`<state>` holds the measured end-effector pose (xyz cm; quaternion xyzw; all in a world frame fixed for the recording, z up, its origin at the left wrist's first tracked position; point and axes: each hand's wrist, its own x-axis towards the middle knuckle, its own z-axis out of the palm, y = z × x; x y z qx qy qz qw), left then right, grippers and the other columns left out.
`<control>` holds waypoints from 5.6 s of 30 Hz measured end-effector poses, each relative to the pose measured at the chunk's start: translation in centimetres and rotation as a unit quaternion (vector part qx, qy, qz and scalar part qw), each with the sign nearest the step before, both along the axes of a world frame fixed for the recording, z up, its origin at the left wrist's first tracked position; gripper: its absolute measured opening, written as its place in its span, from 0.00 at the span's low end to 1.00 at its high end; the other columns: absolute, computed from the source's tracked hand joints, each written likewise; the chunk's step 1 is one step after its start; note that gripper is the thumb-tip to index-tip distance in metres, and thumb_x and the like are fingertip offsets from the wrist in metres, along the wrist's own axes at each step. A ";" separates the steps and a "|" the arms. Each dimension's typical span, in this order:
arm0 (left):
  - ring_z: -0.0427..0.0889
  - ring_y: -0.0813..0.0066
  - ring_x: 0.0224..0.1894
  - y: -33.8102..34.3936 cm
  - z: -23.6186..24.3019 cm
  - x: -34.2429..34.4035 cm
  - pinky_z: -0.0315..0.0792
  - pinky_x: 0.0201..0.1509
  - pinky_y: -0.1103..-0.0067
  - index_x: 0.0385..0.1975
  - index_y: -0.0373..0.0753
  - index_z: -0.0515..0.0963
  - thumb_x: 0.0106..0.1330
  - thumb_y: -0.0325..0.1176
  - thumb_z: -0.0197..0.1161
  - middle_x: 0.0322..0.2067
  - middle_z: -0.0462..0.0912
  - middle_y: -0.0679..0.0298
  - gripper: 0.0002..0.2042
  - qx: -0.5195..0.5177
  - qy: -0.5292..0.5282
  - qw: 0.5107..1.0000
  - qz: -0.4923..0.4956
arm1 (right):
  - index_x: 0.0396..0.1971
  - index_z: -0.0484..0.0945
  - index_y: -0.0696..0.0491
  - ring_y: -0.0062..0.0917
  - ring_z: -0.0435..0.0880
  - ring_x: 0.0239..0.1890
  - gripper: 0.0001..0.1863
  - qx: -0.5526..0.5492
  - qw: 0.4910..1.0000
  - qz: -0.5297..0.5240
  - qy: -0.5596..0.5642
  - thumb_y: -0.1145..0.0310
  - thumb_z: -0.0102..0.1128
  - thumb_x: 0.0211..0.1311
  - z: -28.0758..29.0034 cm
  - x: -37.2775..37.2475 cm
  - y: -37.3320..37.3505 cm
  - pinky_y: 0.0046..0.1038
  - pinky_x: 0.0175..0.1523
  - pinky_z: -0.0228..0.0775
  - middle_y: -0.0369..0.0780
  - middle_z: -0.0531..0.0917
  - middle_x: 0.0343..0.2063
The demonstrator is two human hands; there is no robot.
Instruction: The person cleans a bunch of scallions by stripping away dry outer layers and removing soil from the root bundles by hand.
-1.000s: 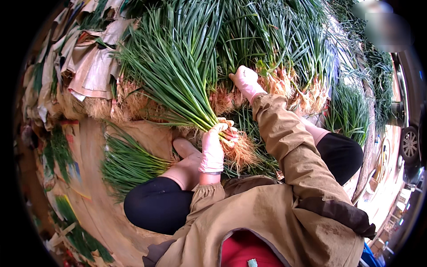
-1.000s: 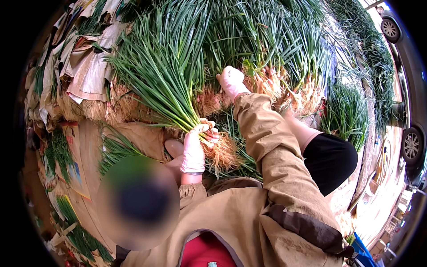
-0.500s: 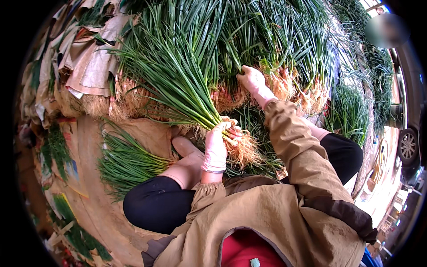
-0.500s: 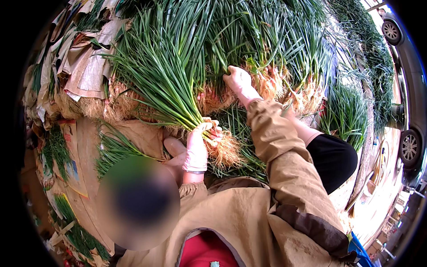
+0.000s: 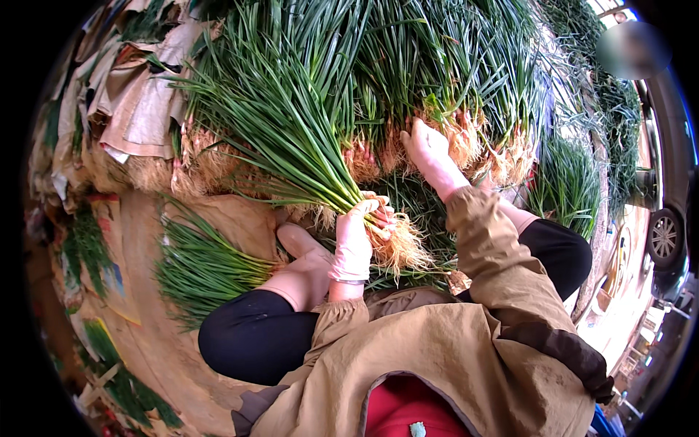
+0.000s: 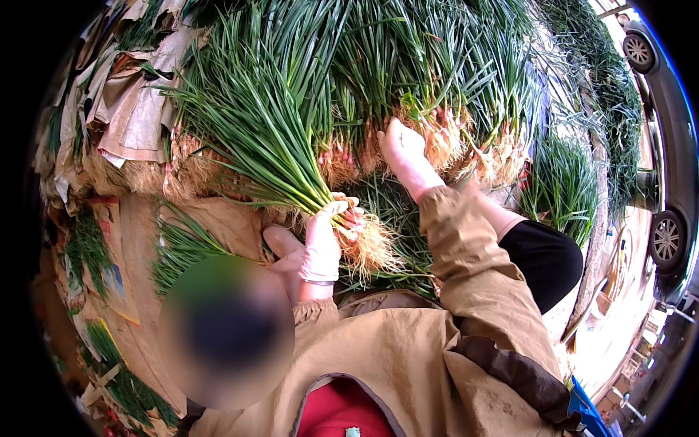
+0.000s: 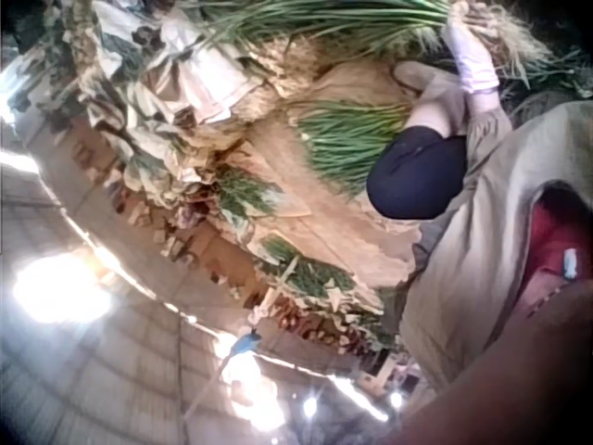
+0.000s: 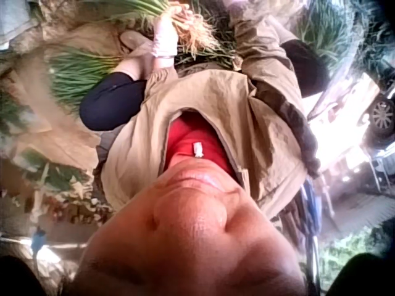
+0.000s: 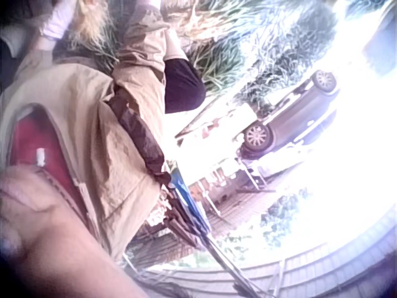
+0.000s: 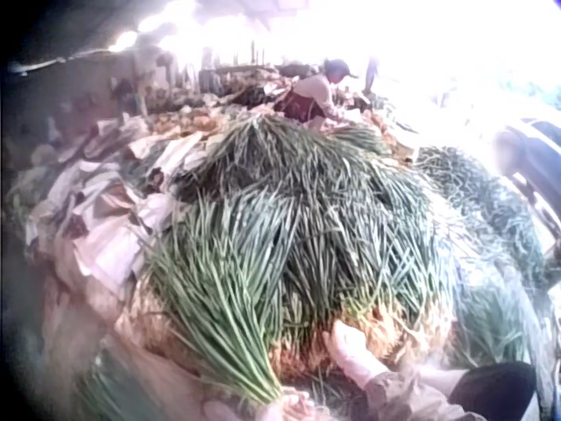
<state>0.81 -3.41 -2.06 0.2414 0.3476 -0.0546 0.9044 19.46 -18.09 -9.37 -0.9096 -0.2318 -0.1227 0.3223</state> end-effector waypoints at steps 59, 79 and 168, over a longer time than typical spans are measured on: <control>0.77 0.69 0.32 2.4 1.6 -2.0 0.75 0.36 0.78 0.55 0.33 0.68 0.60 0.33 0.62 0.23 0.75 0.60 0.23 -0.172 -0.247 0.954 0.013 | 0.37 0.76 0.56 0.31 0.74 0.33 0.21 -0.501 0.614 0.357 0.494 0.50 0.55 0.65 -1.2 -7.3 -0.2 0.28 0.38 0.66 0.41 0.76 0.29; 0.77 0.71 0.20 0.9 1.0 -0.2 0.71 0.19 0.79 0.34 0.32 0.76 0.63 0.28 0.55 0.23 0.79 0.57 0.06 -0.044 0.013 0.993 -0.107 | 0.35 0.78 0.57 0.26 0.83 0.28 0.17 0.129 0.919 -0.007 0.372 0.56 0.52 0.70 4.5 -10.5 3.1 0.30 0.36 0.74 0.42 0.83 0.25; 0.71 0.75 0.19 0.3 2.3 -1.2 0.75 0.49 0.75 0.27 0.34 0.73 0.64 0.30 0.57 0.21 0.74 0.65 0.06 -0.175 -0.123 0.976 -0.044 | 0.41 0.77 0.52 0.13 0.72 0.20 0.09 0.524 0.548 -0.010 0.651 0.62 0.55 0.69 5.1 -10.0 6.2 0.18 0.24 0.68 0.32 0.81 0.28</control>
